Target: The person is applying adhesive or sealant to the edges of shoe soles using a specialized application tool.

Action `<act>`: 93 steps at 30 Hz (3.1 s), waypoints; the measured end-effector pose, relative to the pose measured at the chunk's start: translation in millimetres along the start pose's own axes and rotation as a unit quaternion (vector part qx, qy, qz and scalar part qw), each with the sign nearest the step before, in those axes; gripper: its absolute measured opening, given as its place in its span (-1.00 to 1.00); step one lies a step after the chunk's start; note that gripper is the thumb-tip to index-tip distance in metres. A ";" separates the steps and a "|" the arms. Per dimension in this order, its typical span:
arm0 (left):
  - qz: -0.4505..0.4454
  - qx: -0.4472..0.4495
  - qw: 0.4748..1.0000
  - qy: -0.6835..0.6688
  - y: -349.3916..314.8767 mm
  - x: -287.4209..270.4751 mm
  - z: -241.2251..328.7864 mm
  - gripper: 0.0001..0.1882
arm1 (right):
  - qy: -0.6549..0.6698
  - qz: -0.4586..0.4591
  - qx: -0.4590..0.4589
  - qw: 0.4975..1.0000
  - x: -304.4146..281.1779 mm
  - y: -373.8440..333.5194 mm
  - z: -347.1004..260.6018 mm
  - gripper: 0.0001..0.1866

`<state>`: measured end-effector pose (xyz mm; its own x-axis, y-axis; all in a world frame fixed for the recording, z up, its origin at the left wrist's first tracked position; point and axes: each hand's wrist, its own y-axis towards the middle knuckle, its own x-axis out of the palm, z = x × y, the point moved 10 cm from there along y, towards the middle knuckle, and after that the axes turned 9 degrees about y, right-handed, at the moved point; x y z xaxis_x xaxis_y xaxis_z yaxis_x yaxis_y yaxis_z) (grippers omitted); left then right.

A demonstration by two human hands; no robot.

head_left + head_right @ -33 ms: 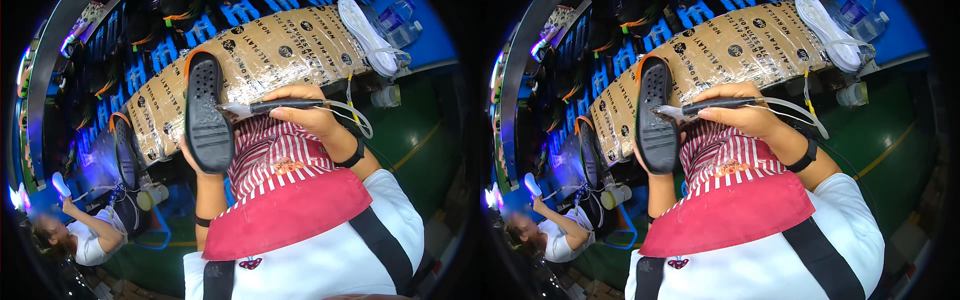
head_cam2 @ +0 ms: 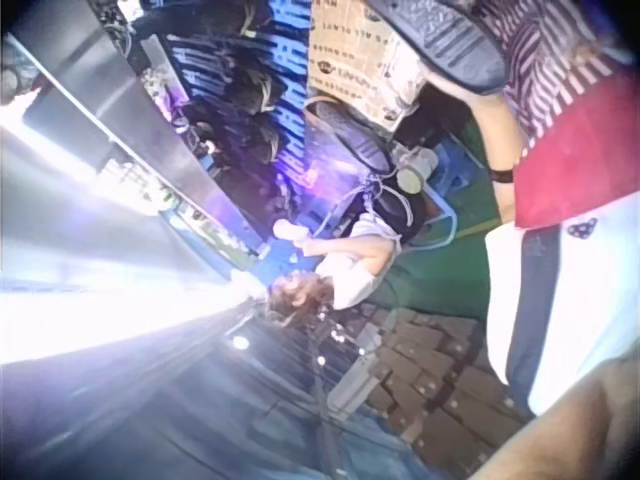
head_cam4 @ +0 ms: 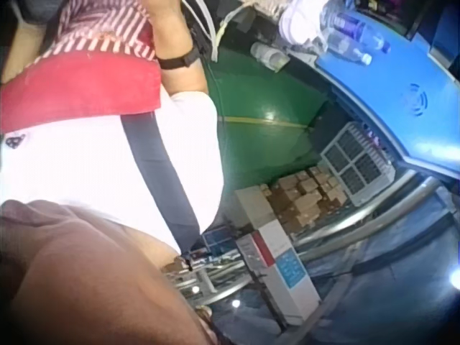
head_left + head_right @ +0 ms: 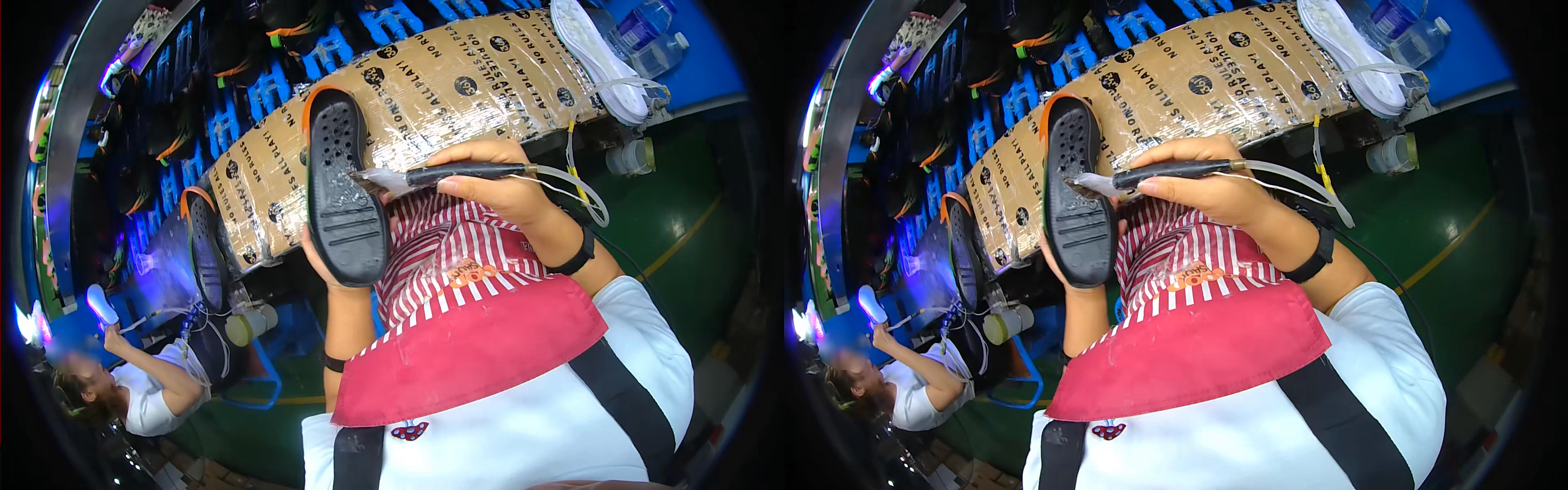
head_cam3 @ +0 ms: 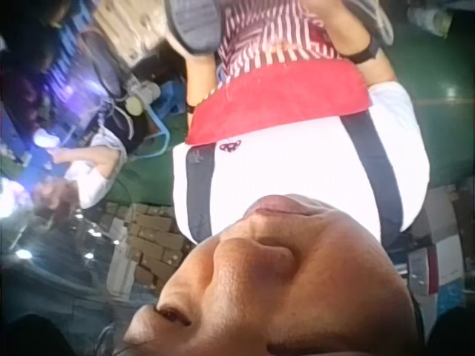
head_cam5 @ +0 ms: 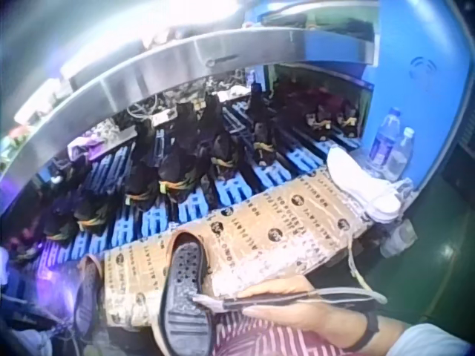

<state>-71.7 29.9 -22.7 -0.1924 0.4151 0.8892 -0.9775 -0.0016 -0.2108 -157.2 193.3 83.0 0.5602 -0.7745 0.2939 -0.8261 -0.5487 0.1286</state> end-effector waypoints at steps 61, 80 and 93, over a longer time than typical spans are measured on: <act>-0.093 0.020 0.995 0.038 31.9 17.3 -49.3 -0.25 | -0.290 0.079 -0.294 0.907 50.7 15.8 -59.4 -0.87; -0.192 0.099 0.973 0.081 36.6 54.5 -16.6 -0.30 | -0.207 -0.099 -0.271 0.935 82.8 3.6 -25.5 -0.81; -0.220 0.101 0.970 -0.035 47.1 41.6 22.9 -0.27 | -0.085 -0.205 -0.184 0.957 93.5 -6.4 -27.2 -0.80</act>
<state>-127.7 26.2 13.8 0.2487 0.3526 0.9021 -0.9618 -0.0204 0.2731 -101.2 132.9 135.4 0.8185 -0.5745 -0.0071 -0.4821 -0.6936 0.5353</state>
